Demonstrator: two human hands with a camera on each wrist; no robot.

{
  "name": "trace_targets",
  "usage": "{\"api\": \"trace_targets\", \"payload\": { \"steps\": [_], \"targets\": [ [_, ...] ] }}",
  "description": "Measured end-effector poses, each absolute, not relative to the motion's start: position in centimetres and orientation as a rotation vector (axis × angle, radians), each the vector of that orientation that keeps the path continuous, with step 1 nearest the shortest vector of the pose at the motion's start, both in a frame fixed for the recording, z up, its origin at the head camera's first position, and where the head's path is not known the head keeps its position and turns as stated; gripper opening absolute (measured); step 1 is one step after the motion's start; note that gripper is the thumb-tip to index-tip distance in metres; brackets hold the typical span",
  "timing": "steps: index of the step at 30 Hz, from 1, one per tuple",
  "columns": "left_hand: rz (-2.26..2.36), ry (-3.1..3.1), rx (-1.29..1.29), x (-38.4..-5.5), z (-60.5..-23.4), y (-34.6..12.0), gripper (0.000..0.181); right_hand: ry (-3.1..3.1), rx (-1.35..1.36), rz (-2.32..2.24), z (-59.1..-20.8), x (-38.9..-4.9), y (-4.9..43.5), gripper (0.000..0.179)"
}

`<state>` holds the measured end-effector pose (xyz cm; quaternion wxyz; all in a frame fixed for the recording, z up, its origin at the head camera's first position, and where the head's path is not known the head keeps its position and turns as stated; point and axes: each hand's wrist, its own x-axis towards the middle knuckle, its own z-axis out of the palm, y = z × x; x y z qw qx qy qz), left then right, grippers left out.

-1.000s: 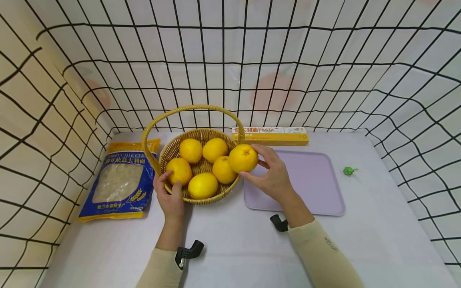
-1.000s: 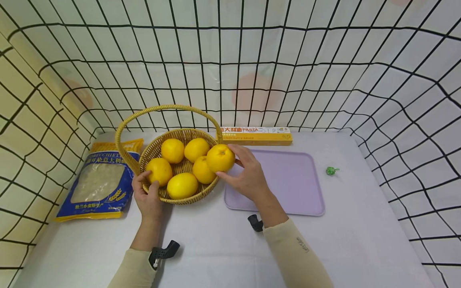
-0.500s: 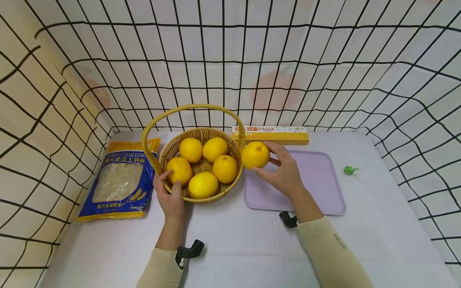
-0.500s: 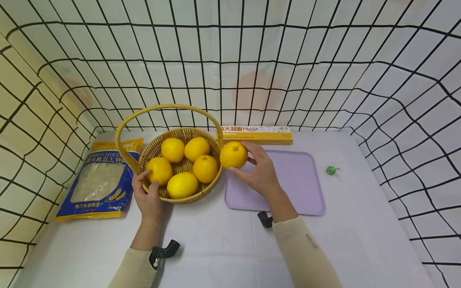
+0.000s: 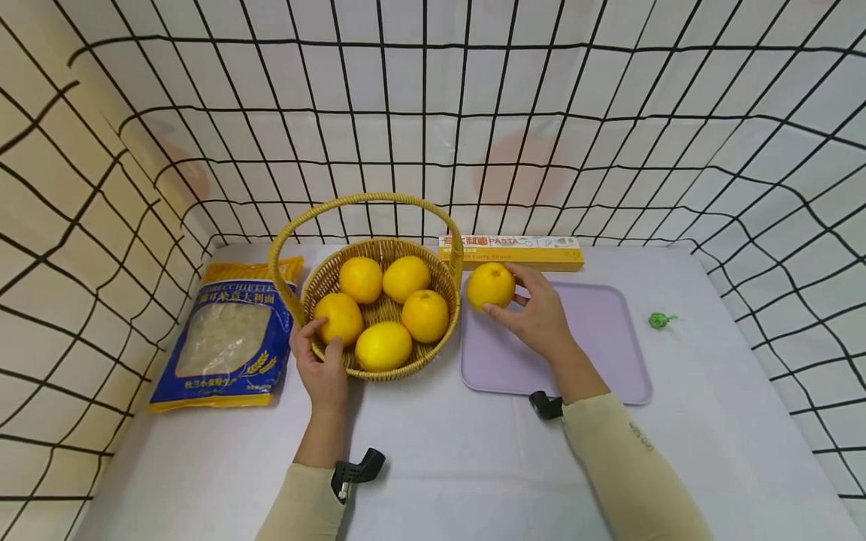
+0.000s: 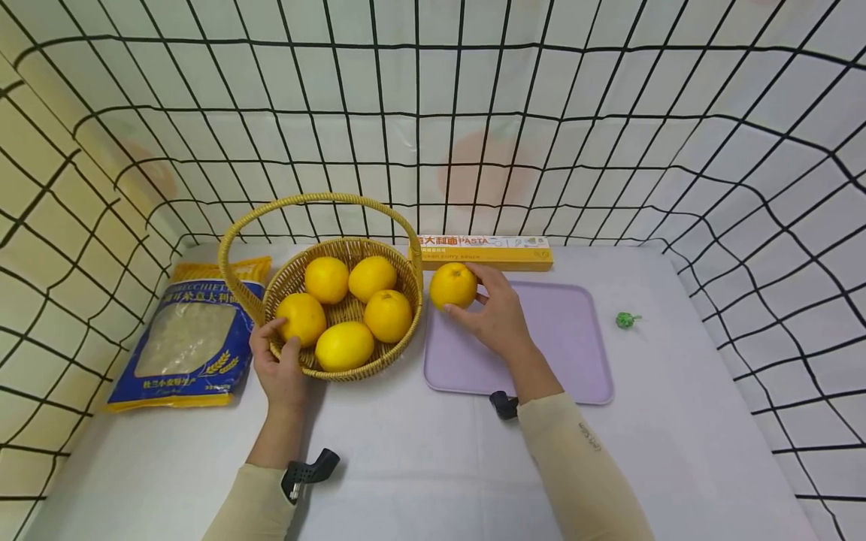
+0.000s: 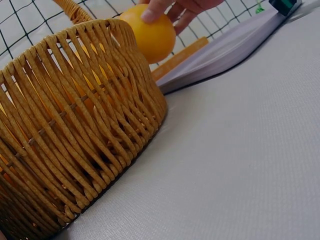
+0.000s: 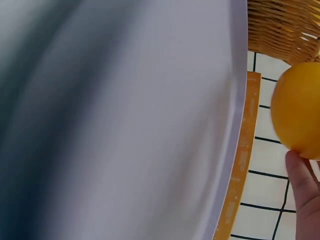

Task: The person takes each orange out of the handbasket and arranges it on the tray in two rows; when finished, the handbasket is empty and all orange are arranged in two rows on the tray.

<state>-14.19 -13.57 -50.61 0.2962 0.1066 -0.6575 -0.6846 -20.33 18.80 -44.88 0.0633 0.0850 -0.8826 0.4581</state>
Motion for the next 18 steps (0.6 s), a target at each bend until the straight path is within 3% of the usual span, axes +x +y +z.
{"api": "trace_targets", "payload": {
  "steps": [18],
  "targets": [
    [-1.824,-1.75,0.305,-14.1,-50.3,-13.5,0.034,-2.787,0.166,1.406,-44.0,-22.5,18.6,0.083]
  ]
}}
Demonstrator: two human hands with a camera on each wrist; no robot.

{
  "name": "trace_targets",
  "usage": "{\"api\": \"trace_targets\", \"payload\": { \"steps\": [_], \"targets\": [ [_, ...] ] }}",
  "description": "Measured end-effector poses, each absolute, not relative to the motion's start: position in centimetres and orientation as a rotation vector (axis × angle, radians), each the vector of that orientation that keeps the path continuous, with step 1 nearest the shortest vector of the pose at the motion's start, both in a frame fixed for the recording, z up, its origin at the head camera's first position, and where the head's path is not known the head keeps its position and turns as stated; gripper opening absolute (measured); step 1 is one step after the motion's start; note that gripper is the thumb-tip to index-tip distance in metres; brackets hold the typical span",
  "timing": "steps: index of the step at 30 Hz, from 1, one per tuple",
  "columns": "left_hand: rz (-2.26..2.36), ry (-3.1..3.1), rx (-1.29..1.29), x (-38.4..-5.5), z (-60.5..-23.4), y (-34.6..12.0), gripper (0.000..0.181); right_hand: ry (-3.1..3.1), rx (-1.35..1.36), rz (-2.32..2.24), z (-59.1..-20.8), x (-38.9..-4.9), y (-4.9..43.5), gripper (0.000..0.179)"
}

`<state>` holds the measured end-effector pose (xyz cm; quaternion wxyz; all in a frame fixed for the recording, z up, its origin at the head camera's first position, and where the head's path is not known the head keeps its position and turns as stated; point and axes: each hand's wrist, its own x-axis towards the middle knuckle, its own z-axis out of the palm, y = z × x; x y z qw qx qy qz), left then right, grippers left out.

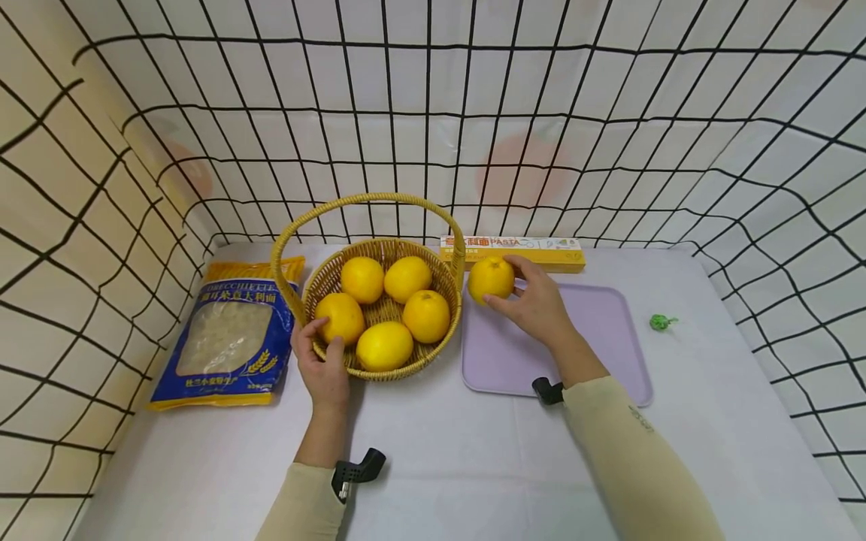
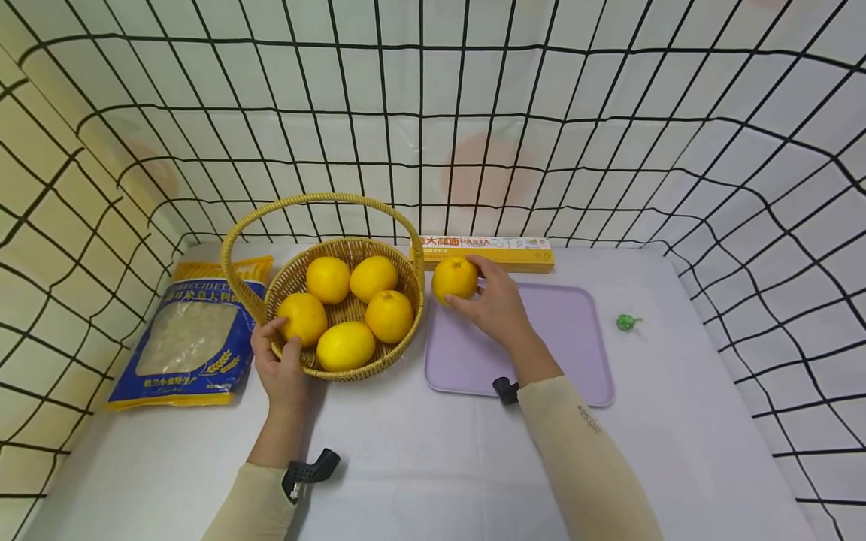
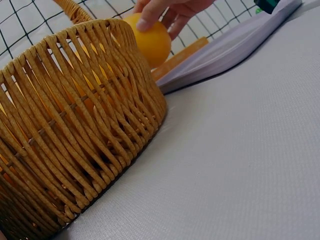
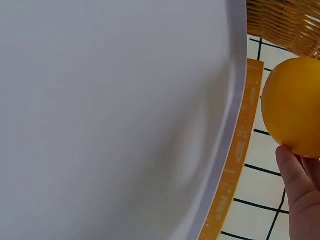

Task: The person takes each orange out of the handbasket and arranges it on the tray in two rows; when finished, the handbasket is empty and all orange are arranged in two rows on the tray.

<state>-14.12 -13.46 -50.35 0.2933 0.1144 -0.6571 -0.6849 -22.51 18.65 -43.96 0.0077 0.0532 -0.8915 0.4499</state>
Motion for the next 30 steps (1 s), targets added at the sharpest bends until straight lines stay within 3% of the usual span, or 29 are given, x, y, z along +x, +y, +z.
{"api": "trace_targets", "payload": {
  "steps": [12,30],
  "targets": [
    [-1.837,-1.739,0.3,-14.3,-50.4,-13.5,0.033,-2.969,0.224,1.14,-43.7,-24.7,18.2,0.087],
    [-1.83,-1.737,0.282,-14.2,-50.6,-13.6,0.033,-3.012,0.241,1.164,-44.6,-25.7,18.1,0.086]
  ]
}}
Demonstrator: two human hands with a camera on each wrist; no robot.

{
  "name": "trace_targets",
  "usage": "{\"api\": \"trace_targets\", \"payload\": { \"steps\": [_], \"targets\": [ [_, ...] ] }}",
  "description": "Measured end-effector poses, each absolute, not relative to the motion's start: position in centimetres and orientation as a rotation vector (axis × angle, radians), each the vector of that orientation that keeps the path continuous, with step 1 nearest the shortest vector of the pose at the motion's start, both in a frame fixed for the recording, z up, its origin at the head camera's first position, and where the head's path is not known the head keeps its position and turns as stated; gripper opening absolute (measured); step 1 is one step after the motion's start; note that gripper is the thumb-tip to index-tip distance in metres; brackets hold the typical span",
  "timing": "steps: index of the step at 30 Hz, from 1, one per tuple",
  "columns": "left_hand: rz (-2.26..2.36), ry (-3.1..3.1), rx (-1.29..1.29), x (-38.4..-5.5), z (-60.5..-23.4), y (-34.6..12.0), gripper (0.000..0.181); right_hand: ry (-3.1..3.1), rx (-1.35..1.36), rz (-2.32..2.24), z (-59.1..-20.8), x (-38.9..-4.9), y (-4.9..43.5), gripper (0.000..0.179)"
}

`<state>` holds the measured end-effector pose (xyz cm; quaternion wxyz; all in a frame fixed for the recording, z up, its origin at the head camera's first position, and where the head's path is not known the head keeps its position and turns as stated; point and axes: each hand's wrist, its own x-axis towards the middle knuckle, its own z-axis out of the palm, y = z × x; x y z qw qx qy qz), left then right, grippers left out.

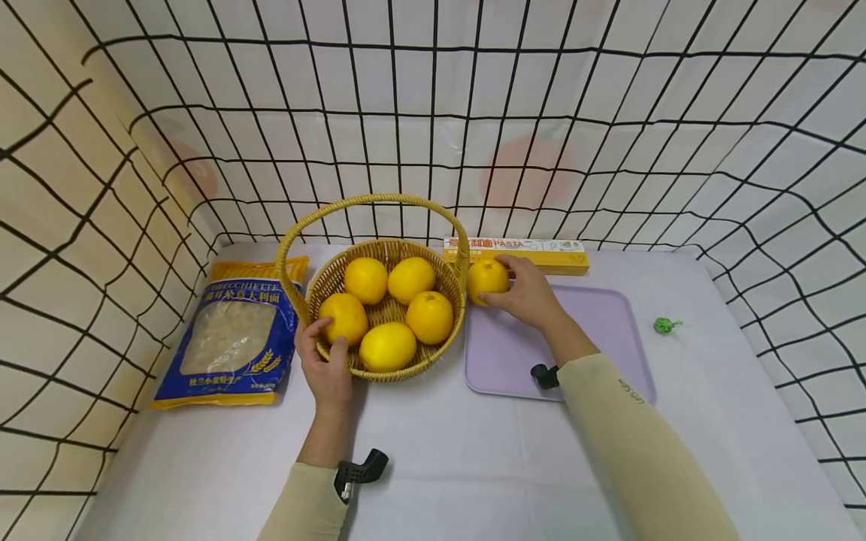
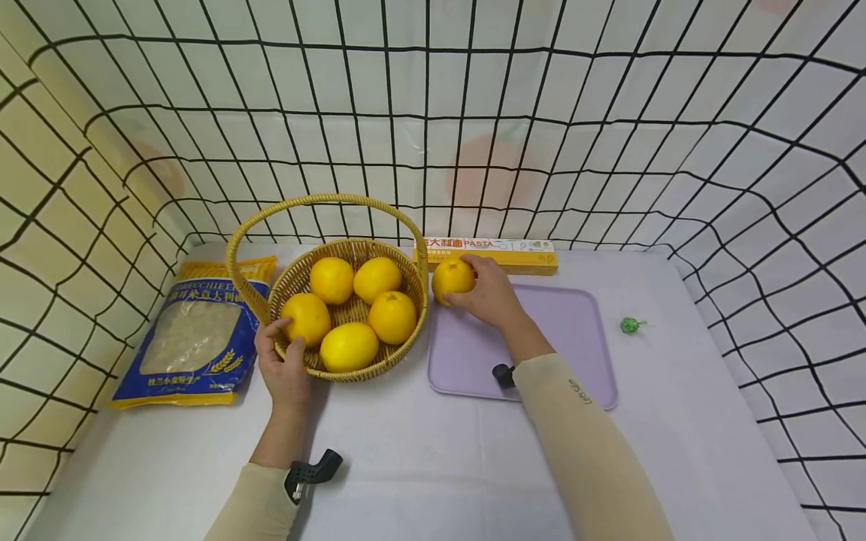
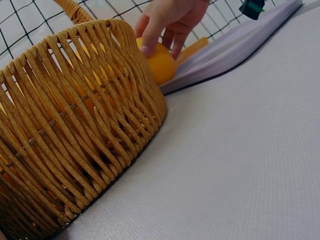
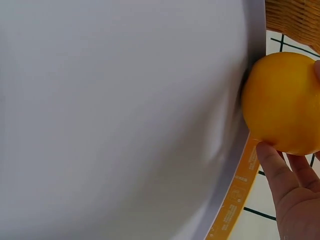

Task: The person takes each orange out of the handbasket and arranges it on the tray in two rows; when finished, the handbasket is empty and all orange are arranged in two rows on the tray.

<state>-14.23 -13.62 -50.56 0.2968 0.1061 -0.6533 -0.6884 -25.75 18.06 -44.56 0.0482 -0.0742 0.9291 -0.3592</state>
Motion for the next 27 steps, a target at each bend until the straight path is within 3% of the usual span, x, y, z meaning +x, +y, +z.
{"api": "trace_targets", "payload": {
  "steps": [27],
  "targets": [
    [-1.836,-1.735,0.279,-14.22,-50.56,-13.6,0.033,2.781,-0.226,-1.172,-44.77,-25.74,18.13,0.09]
  ]
}}
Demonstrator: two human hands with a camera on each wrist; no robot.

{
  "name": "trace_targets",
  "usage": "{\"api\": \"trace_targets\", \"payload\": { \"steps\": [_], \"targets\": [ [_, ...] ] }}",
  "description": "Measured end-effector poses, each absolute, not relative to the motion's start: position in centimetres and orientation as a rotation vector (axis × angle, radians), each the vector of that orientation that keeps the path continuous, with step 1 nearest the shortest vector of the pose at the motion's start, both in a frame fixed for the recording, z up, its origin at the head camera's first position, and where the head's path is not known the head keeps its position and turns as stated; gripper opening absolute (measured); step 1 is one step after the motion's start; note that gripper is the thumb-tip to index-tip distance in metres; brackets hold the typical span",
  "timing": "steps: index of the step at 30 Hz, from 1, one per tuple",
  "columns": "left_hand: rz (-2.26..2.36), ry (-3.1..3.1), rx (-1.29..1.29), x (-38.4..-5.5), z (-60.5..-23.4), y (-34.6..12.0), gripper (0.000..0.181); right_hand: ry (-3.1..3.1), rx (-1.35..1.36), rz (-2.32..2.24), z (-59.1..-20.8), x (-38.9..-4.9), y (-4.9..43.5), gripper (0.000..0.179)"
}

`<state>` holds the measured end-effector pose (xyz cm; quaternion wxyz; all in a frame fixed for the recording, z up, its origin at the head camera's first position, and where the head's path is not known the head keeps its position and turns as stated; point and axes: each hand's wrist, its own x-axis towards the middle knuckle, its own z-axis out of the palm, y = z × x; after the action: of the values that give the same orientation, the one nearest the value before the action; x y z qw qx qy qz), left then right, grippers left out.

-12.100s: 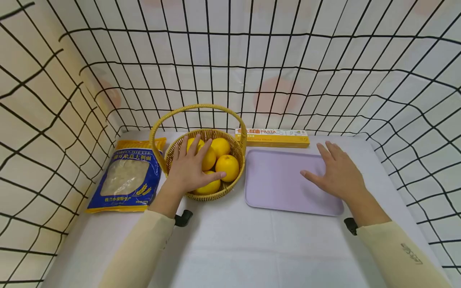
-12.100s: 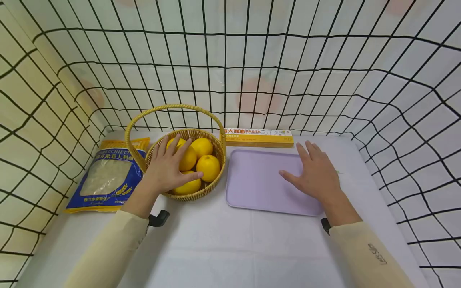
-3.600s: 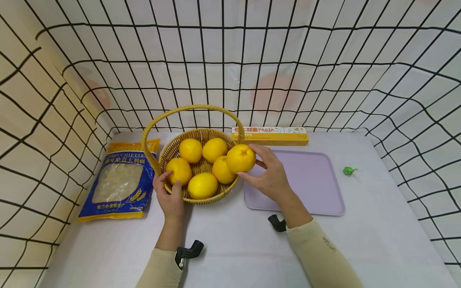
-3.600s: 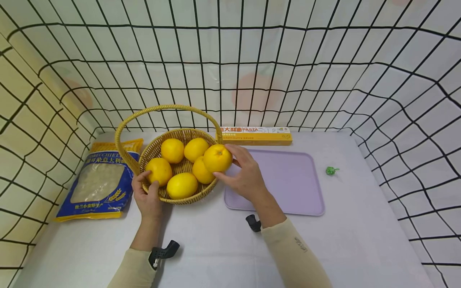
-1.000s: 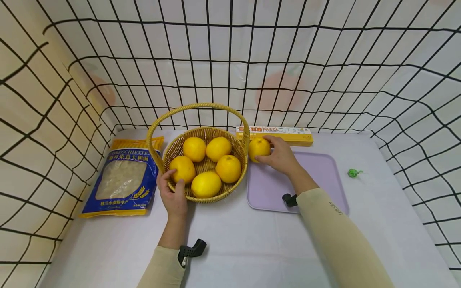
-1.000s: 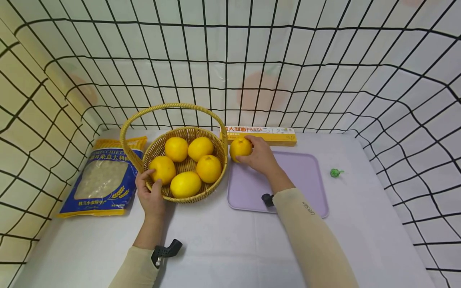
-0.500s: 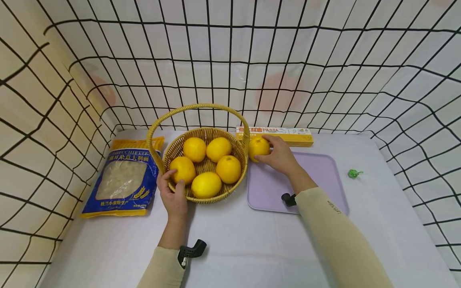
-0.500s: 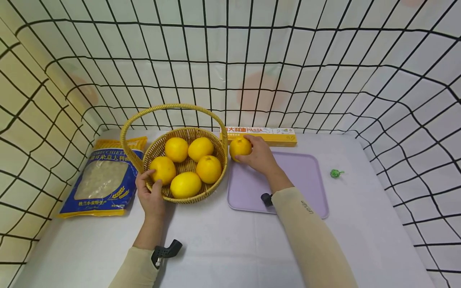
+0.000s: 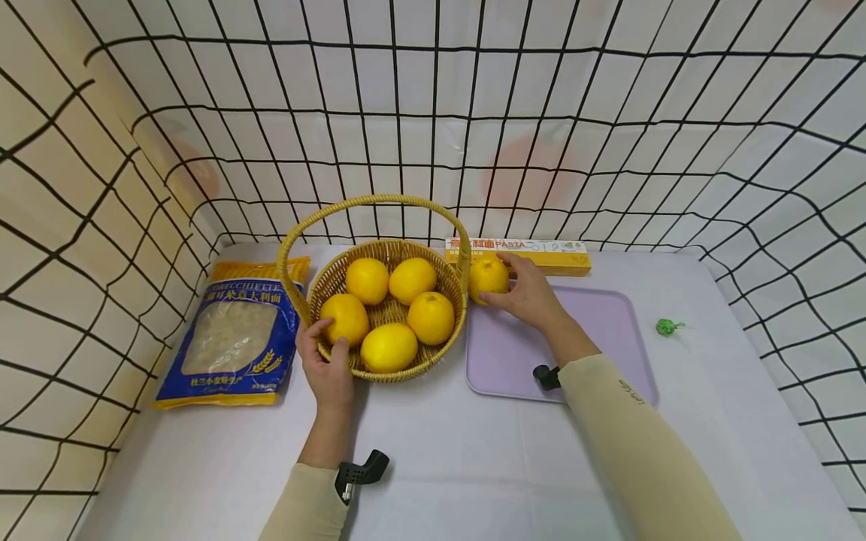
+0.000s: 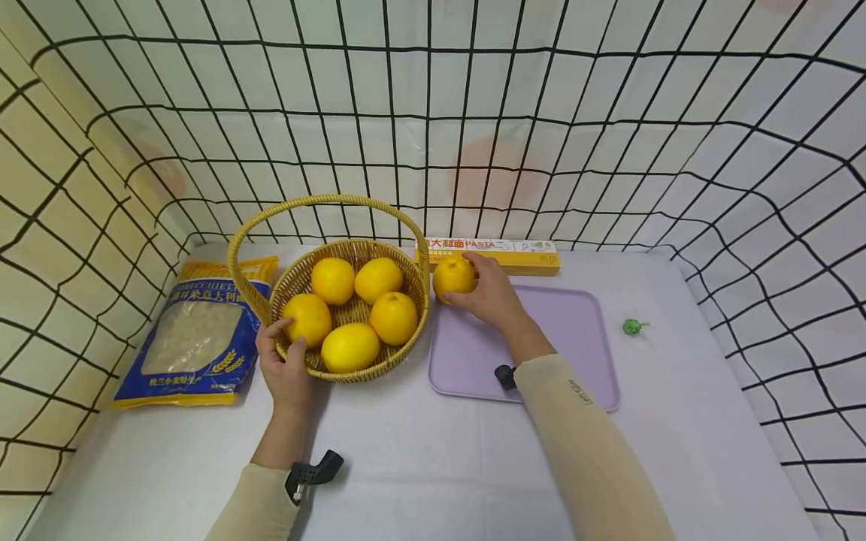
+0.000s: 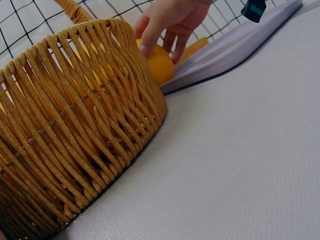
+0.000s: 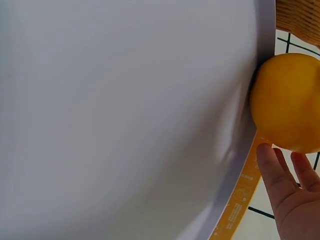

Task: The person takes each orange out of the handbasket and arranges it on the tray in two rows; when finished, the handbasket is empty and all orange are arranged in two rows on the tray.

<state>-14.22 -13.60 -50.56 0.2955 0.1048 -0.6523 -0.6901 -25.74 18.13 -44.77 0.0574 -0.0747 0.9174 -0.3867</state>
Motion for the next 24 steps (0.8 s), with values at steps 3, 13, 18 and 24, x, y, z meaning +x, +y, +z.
{"api": "trace_targets", "payload": {
  "steps": [3,13,18,24],
  "targets": [
    [-1.837,-1.735,0.274,-14.2,-50.6,-13.6,0.033,2.781,-0.223,-1.187,-44.8,-25.7,18.2,0.09],
    [-1.839,-1.735,0.283,-14.3,-50.7,-13.6,0.033,2.832,-0.223,-1.137,-43.4,-24.6,18.5,0.09],
    [-1.844,-1.743,0.284,-14.3,-50.7,-13.7,0.034,2.838,-0.214,-1.166,-42.2,-23.8,18.8,0.092],
    [-1.85,-1.745,0.291,-14.2,-50.5,-13.6,0.034,2.845,-0.192,-1.251,-40.8,-22.8,18.7,0.087]
  ]
}}
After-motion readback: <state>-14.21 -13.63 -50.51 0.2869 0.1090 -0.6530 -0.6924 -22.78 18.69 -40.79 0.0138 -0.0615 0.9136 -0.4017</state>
